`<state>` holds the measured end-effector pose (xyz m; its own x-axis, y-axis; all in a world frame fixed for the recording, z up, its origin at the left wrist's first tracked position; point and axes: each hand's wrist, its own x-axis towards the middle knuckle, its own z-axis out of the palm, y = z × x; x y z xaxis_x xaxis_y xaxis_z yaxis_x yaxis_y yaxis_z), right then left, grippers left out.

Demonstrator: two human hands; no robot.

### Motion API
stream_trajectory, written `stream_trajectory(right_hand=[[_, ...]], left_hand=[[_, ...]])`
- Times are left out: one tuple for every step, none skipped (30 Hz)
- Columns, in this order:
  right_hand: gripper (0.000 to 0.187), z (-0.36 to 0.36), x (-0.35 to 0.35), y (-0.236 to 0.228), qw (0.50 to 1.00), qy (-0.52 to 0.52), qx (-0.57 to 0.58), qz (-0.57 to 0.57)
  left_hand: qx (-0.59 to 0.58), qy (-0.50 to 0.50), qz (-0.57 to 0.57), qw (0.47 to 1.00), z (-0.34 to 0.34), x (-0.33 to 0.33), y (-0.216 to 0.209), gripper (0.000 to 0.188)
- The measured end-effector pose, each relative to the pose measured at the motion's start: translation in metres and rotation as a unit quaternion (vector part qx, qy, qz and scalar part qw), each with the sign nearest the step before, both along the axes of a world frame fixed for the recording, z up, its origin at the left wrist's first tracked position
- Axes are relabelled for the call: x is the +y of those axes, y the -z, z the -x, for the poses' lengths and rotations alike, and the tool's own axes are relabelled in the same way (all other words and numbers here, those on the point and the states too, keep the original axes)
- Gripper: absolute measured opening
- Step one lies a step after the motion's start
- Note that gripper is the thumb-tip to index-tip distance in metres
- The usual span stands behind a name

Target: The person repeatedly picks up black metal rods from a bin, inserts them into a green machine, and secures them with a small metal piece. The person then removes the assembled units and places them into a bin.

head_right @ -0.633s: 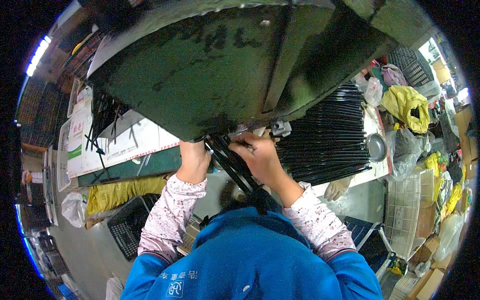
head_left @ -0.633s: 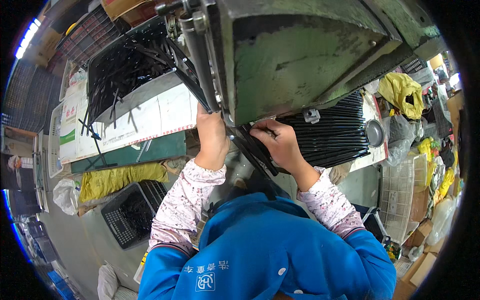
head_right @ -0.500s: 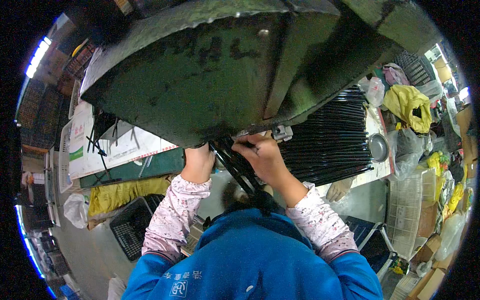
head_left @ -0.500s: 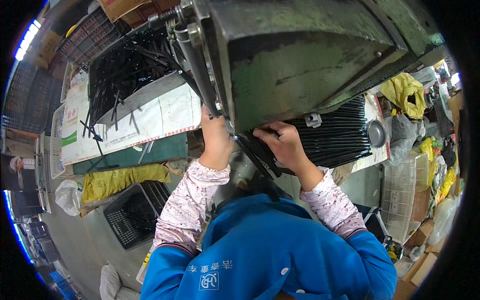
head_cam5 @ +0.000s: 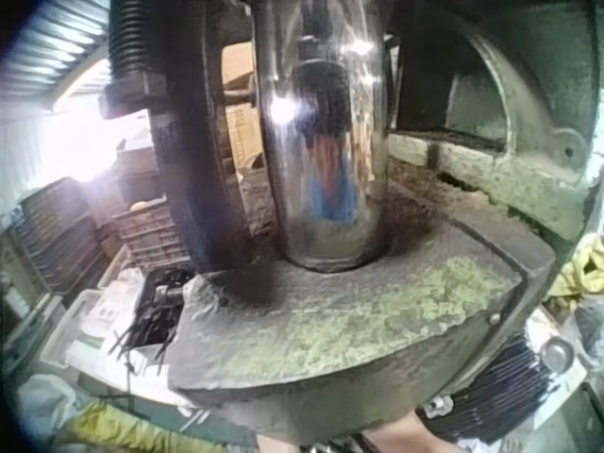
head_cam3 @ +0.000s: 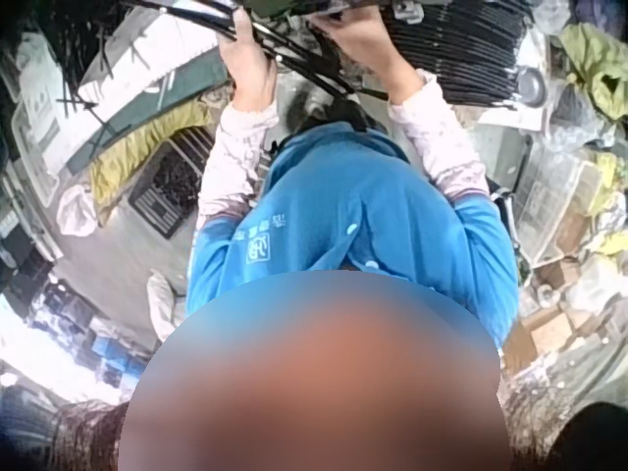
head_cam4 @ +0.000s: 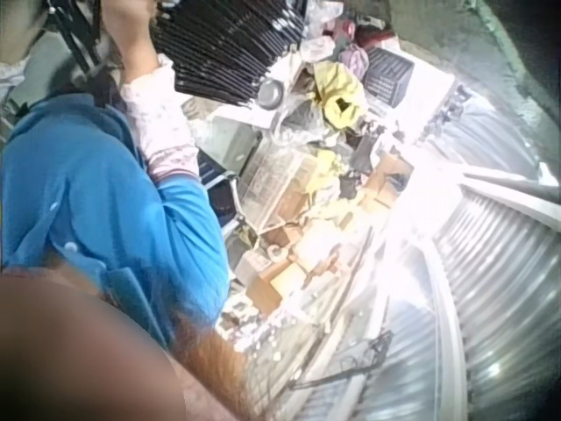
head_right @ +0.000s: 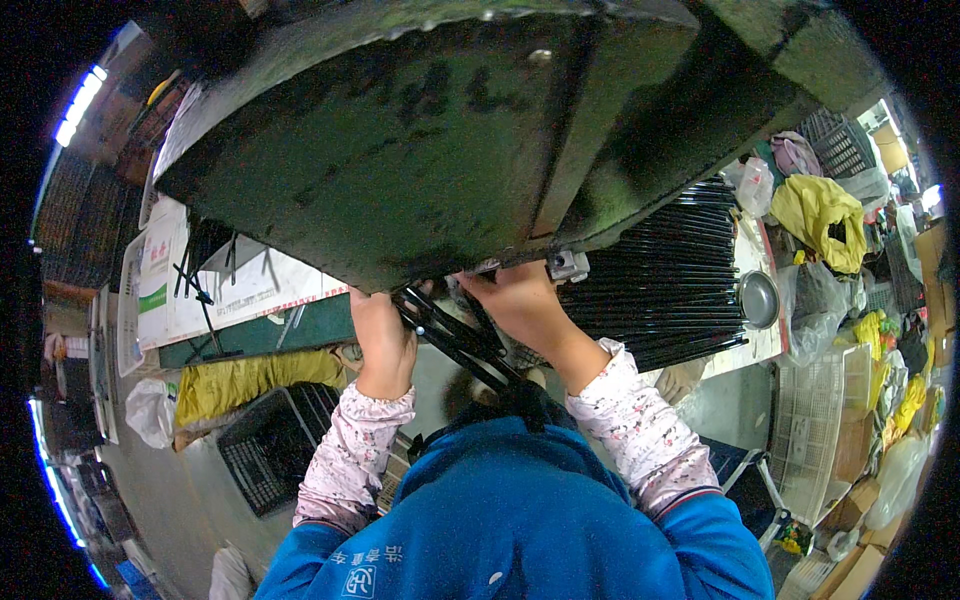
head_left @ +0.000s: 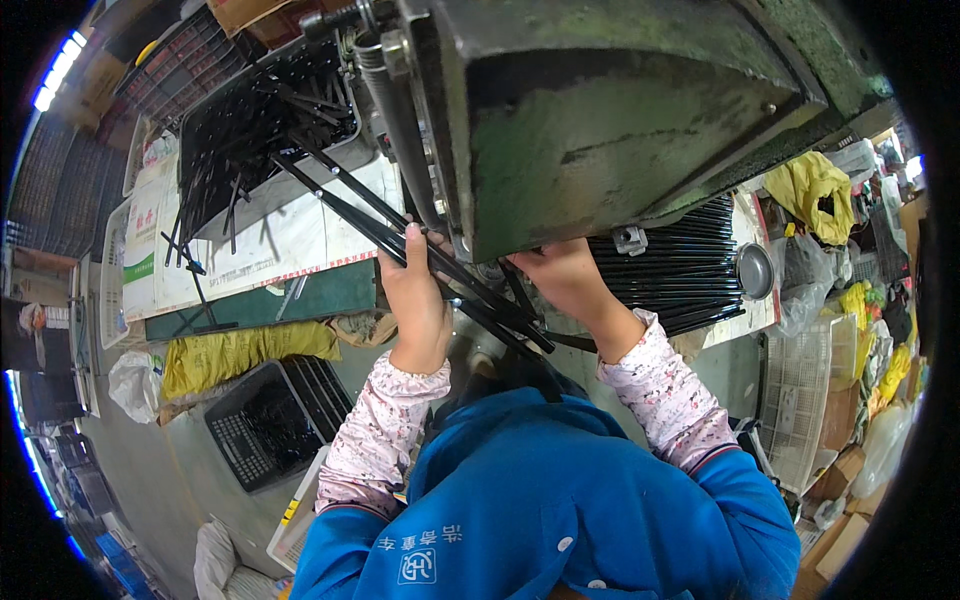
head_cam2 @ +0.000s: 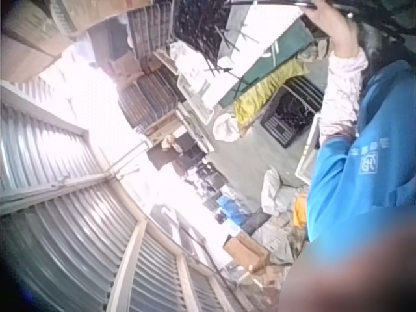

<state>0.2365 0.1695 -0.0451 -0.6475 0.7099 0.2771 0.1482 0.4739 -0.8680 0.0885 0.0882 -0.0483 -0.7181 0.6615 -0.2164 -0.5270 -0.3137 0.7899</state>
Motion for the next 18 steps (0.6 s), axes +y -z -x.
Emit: stream_trajectory(right_hand=[[0.025,0.001,0.0,0.002,0.999,0.004,0.035,0.021],[0.024,0.002,0.0,0.005,0.997,0.006,0.07,0.041],[0.024,0.008,-0.003,0.006,0.968,0.008,0.192,0.162],[0.025,0.009,-0.005,0.003,0.96,0.013,0.201,0.192],[0.026,0.01,-0.007,0.0,0.952,0.018,0.211,0.223],[0.027,0.003,-0.008,-0.01,0.98,0.031,0.111,0.163],[0.028,-0.003,-0.011,-0.02,0.994,0.041,0.008,0.1],[0.033,-0.011,-0.018,-0.029,0.993,0.06,-0.094,0.038],[0.031,-0.016,-0.021,-0.025,0.993,0.019,-0.098,-0.057],[0.029,-0.019,-0.02,-0.018,0.987,0.01,-0.104,-0.12],[0.028,-0.022,-0.02,-0.014,0.977,0.001,-0.11,-0.182],[0.025,-0.023,-0.017,-0.014,0.973,0.023,-0.086,-0.211],[0.024,-0.023,-0.013,-0.014,0.968,0.042,-0.062,-0.239],[0.021,-0.024,-0.013,-0.018,0.968,0.077,-0.093,-0.221],[0.021,-0.023,-0.011,-0.019,0.955,0.067,-0.096,-0.273],[0.02,-0.022,-0.007,-0.021,0.939,0.059,-0.099,-0.323],[0.02,-0.021,-0.006,-0.023,0.921,0.05,-0.102,-0.373],[0.018,-0.021,-0.007,-0.025,0.926,0.057,-0.109,-0.357]], left_hand=[[0.004,-0.007,-0.007,1.0,-0.002,-0.001,-0.002,0.025],[-0.012,0.001,-0.014,1.0,-0.001,-0.004,-0.001,0.023],[-0.039,0.023,-0.036,0.998,-0.001,-0.008,0.0,0.022],[-0.065,0.041,-0.056,0.995,0.0,-0.014,0.0,0.022],[-0.091,0.059,-0.077,0.991,0.002,-0.02,0.001,0.023],[-0.064,0.075,-0.085,0.991,0.004,-0.024,0.002,0.026],[-0.043,0.08,-0.065,0.994,0.006,-0.029,0.005,0.026],[-0.024,0.088,-0.045,0.995,0.007,-0.032,0.009,0.025],[-0.005,0.096,-0.025,0.995,0.007,-0.035,0.012,0.025],[0.007,0.114,-0.044,0.992,0.006,-0.038,0.011,0.022],[0.022,0.102,-0.029,0.994,0.004,-0.038,0.012,0.021],[0.037,0.09,-0.014,0.995,0.001,-0.038,0.013,0.019],[0.052,0.075,0.0,0.996,-0.003,-0.037,0.013,0.018],[0.049,0.072,0.011,0.996,-0.007,-0.038,0.001,0.015],[0.055,0.076,0.016,0.995,-0.005,-0.038,0.002,0.015],[0.06,0.082,0.021,0.995,-0.002,-0.037,0.004,0.016],[0.065,0.087,0.026,0.994,0.002,-0.036,0.005,0.016],[0.065,0.095,0.025,0.993,0.003,-0.036,0.008,0.016]])
